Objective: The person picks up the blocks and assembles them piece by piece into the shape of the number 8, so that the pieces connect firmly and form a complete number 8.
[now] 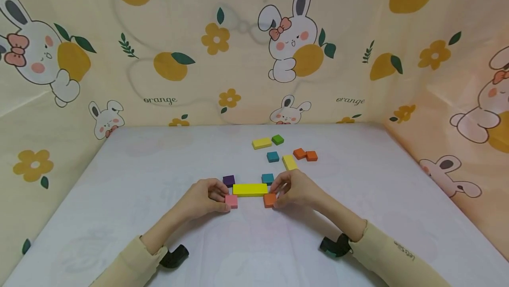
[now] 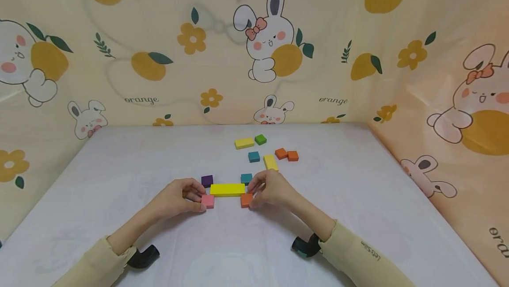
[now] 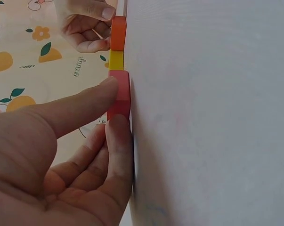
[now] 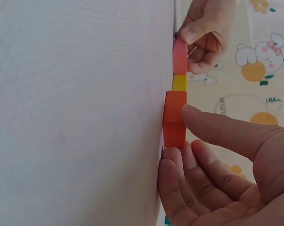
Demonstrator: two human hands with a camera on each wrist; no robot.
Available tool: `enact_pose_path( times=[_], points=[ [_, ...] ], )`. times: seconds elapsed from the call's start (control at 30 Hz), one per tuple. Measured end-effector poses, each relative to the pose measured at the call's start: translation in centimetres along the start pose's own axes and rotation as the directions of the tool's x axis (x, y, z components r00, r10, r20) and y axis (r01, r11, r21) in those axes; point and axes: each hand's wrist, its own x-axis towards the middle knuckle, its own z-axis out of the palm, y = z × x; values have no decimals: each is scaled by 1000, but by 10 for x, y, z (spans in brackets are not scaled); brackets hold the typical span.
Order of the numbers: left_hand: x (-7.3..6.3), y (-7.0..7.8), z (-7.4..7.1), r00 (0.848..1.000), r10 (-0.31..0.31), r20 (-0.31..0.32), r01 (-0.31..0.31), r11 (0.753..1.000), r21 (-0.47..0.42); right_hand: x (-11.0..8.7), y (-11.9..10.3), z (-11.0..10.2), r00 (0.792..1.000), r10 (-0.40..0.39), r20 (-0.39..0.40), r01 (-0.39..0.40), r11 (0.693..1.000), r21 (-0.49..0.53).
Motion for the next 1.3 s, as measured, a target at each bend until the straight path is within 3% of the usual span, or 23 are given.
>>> enact_pose_path(
  times=[1.3],
  points=[
    [-1, 5, 1, 1000, -3, -25, 3, 1000, 8, 0, 1, 1, 1000, -2, 5, 2, 1000, 6]
  ],
)
